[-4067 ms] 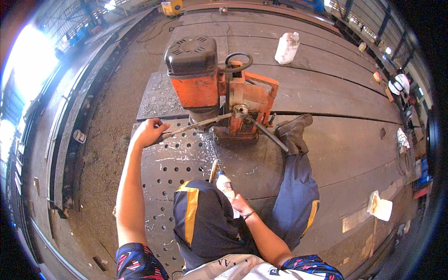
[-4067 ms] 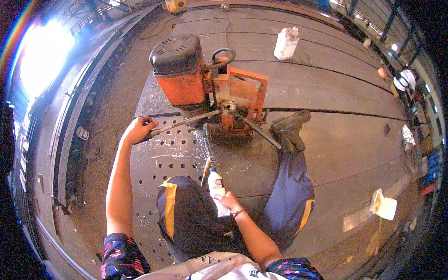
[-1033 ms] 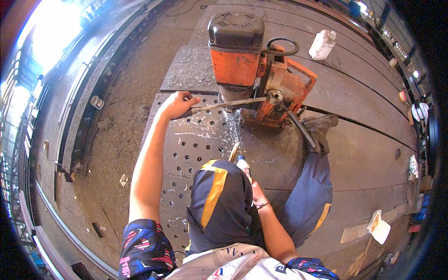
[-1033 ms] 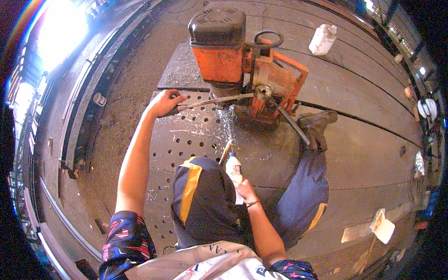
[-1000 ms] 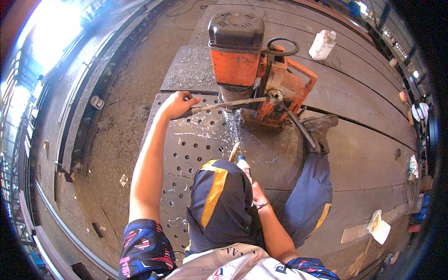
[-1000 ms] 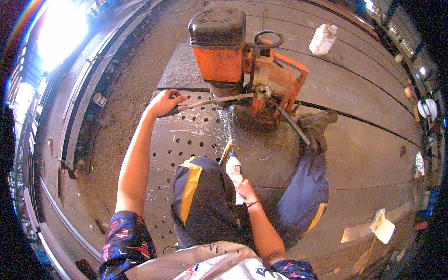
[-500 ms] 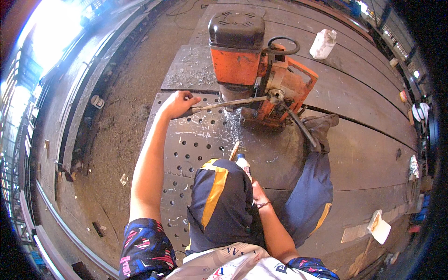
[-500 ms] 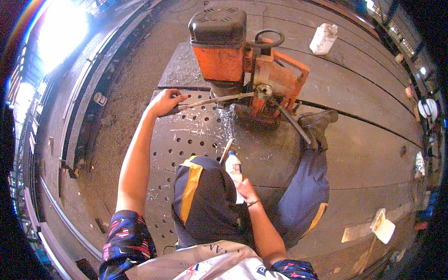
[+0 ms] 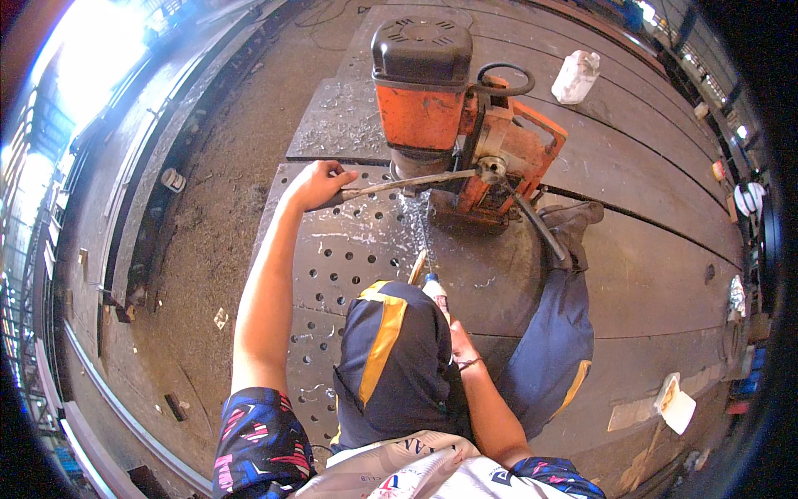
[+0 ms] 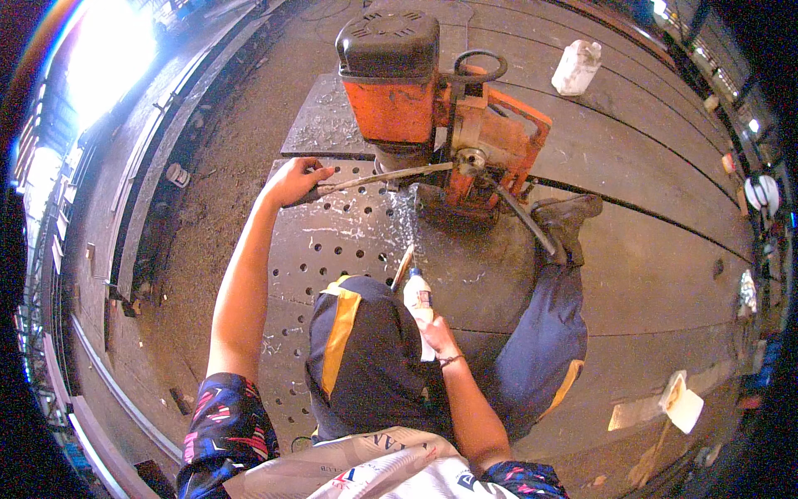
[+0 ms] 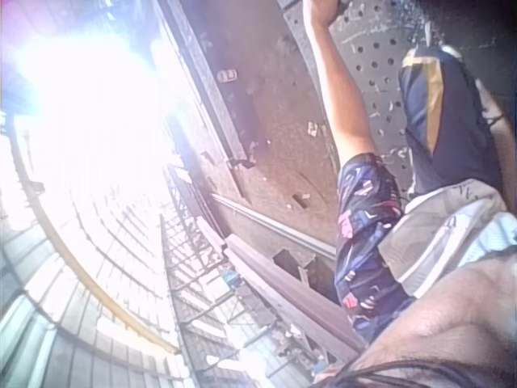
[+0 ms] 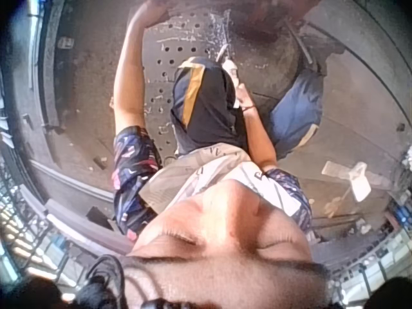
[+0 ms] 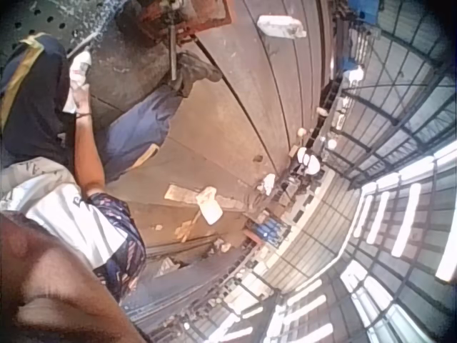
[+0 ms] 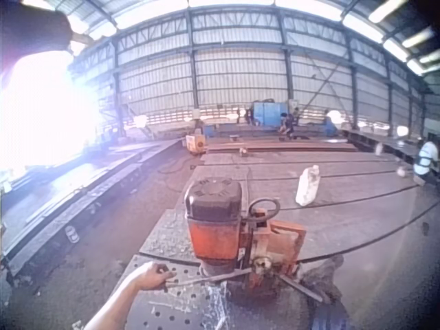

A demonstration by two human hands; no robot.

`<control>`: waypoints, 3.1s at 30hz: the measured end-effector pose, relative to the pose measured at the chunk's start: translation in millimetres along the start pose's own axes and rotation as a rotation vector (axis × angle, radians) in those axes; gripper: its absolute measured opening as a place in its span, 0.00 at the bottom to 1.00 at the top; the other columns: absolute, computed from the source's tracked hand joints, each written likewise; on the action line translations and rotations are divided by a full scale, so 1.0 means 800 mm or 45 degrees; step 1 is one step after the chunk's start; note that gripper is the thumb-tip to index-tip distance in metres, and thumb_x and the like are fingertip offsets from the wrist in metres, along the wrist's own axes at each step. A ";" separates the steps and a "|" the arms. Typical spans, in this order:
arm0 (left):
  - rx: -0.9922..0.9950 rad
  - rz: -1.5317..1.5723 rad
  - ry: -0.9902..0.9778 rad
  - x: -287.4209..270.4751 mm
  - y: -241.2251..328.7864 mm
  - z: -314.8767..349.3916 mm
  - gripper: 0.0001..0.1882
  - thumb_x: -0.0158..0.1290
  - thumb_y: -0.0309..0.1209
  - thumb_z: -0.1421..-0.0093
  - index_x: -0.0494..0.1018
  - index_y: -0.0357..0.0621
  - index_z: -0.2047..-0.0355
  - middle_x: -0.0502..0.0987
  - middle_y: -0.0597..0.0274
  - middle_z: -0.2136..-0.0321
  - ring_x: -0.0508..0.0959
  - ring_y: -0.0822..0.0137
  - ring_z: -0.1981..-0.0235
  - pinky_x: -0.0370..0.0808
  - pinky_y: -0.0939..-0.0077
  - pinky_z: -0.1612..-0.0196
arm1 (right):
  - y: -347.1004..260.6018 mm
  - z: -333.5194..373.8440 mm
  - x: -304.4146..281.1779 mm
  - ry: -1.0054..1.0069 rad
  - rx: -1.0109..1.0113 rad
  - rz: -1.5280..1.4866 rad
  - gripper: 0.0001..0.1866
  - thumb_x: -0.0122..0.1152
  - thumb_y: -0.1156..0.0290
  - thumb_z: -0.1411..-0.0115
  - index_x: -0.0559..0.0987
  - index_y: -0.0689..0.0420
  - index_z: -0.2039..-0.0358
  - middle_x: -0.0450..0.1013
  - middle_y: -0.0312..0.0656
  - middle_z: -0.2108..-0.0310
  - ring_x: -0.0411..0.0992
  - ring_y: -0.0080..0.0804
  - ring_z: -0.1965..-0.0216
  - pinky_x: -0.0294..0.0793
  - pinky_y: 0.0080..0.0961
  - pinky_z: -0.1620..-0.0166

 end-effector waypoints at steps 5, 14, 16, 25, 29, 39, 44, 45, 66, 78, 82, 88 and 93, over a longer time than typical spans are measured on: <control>0.024 0.012 0.029 0.004 -0.004 -0.005 0.32 0.55 0.59 0.43 0.80 0.38 0.61 0.81 0.46 0.68 0.81 0.55 0.64 0.74 0.63 0.57 | -0.001 0.004 0.001 0.005 -0.091 -0.041 0.14 0.62 0.67 0.39 0.82 0.62 0.58 0.78 0.35 0.66 0.74 0.24 0.68 0.75 0.28 0.64; 0.017 0.042 0.028 0.005 -0.008 -0.005 0.32 0.55 0.58 0.43 0.80 0.37 0.63 0.81 0.47 0.70 0.80 0.57 0.66 0.73 0.63 0.59 | -0.029 0.021 0.009 0.014 -0.039 0.014 0.15 0.63 0.64 0.40 0.82 0.62 0.59 0.78 0.36 0.68 0.73 0.23 0.71 0.74 0.27 0.67; 0.021 0.051 0.019 0.007 -0.008 -0.006 0.32 0.55 0.58 0.43 0.80 0.37 0.63 0.81 0.48 0.70 0.80 0.58 0.66 0.73 0.63 0.59 | -0.019 0.015 0.002 0.016 -0.020 0.064 0.15 0.64 0.63 0.40 0.81 0.62 0.60 0.78 0.35 0.69 0.73 0.23 0.72 0.74 0.27 0.68; 0.036 0.036 0.029 0.009 -0.010 -0.006 0.31 0.55 0.58 0.42 0.80 0.37 0.62 0.81 0.48 0.69 0.80 0.57 0.65 0.73 0.63 0.58 | -0.014 0.015 -0.001 0.006 -0.064 0.156 0.17 0.63 0.64 0.40 0.79 0.63 0.56 0.78 0.37 0.66 0.73 0.25 0.69 0.74 0.28 0.65; 0.023 0.029 0.025 0.010 -0.012 -0.005 0.31 0.54 0.58 0.42 0.80 0.37 0.62 0.81 0.47 0.69 0.80 0.57 0.65 0.73 0.63 0.57 | -0.029 0.021 0.006 0.009 -0.071 0.100 0.16 0.63 0.65 0.40 0.80 0.62 0.56 0.78 0.37 0.65 0.74 0.25 0.68 0.75 0.28 0.64; 0.023 0.051 0.027 0.012 -0.010 -0.006 0.30 0.55 0.57 0.42 0.80 0.37 0.62 0.80 0.48 0.71 0.80 0.59 0.69 0.73 0.64 0.60 | -0.002 0.006 -0.001 0.010 -0.103 0.080 0.14 0.62 0.64 0.40 0.81 0.61 0.59 0.78 0.35 0.68 0.72 0.23 0.69 0.72 0.27 0.67; 0.023 0.062 0.024 0.013 -0.014 -0.007 0.30 0.55 0.57 0.42 0.80 0.37 0.63 0.80 0.49 0.72 0.79 0.60 0.70 0.73 0.64 0.61 | -0.004 0.005 0.001 -0.019 -0.114 0.026 0.13 0.61 0.65 0.40 0.81 0.60 0.59 0.76 0.33 0.69 0.71 0.23 0.70 0.72 0.27 0.66; 0.024 0.063 0.022 0.014 -0.014 -0.008 0.30 0.55 0.57 0.42 0.80 0.37 0.63 0.80 0.49 0.73 0.79 0.60 0.70 0.73 0.64 0.61 | -0.008 0.007 0.001 -0.015 -0.112 0.035 0.14 0.61 0.65 0.40 0.81 0.60 0.59 0.76 0.33 0.69 0.71 0.23 0.71 0.72 0.27 0.66; 0.038 0.061 0.003 0.020 -0.022 -0.012 0.28 0.55 0.55 0.40 0.80 0.37 0.65 0.81 0.52 0.71 0.79 0.62 0.67 0.73 0.65 0.60 | -0.046 0.033 0.009 0.046 0.014 0.154 0.14 0.62 0.66 0.39 0.82 0.63 0.58 0.78 0.35 0.69 0.73 0.23 0.71 0.73 0.26 0.68; 0.042 0.080 0.009 0.021 -0.020 -0.011 0.29 0.54 0.56 0.41 0.80 0.36 0.65 0.81 0.51 0.72 0.79 0.62 0.68 0.73 0.65 0.61 | -0.037 0.027 0.009 -0.051 -0.174 0.069 0.14 0.64 0.66 0.39 0.82 0.62 0.57 0.80 0.36 0.66 0.75 0.24 0.69 0.75 0.26 0.66; 0.044 0.059 0.025 0.021 -0.021 -0.009 0.30 0.54 0.56 0.41 0.80 0.36 0.65 0.80 0.51 0.73 0.79 0.62 0.69 0.73 0.65 0.62 | -0.039 0.030 0.008 -0.039 -0.089 0.108 0.14 0.63 0.66 0.38 0.81 0.62 0.56 0.79 0.37 0.64 0.75 0.24 0.67 0.75 0.27 0.64; 0.054 0.079 0.008 0.022 -0.019 -0.009 0.30 0.54 0.56 0.41 0.80 0.36 0.65 0.80 0.53 0.74 0.78 0.63 0.71 0.72 0.66 0.63 | -0.039 0.028 0.009 -0.007 -0.064 0.074 0.14 0.62 0.66 0.39 0.80 0.61 0.56 0.79 0.36 0.63 0.75 0.24 0.66 0.75 0.26 0.62; 0.055 0.077 0.014 0.023 -0.024 -0.010 0.29 0.54 0.55 0.40 0.80 0.35 0.65 0.80 0.54 0.74 0.77 0.64 0.71 0.72 0.66 0.64 | -0.041 0.030 0.009 -0.022 -0.044 0.092 0.14 0.62 0.65 0.39 0.81 0.60 0.56 0.79 0.35 0.64 0.75 0.24 0.66 0.74 0.26 0.63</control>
Point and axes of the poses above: each hand's wrist, its own z-axis away from the middle knuckle, its own x-axis out of the palm, y = z × x, the point moved 2 cm from there along -z, towards the middle knuckle
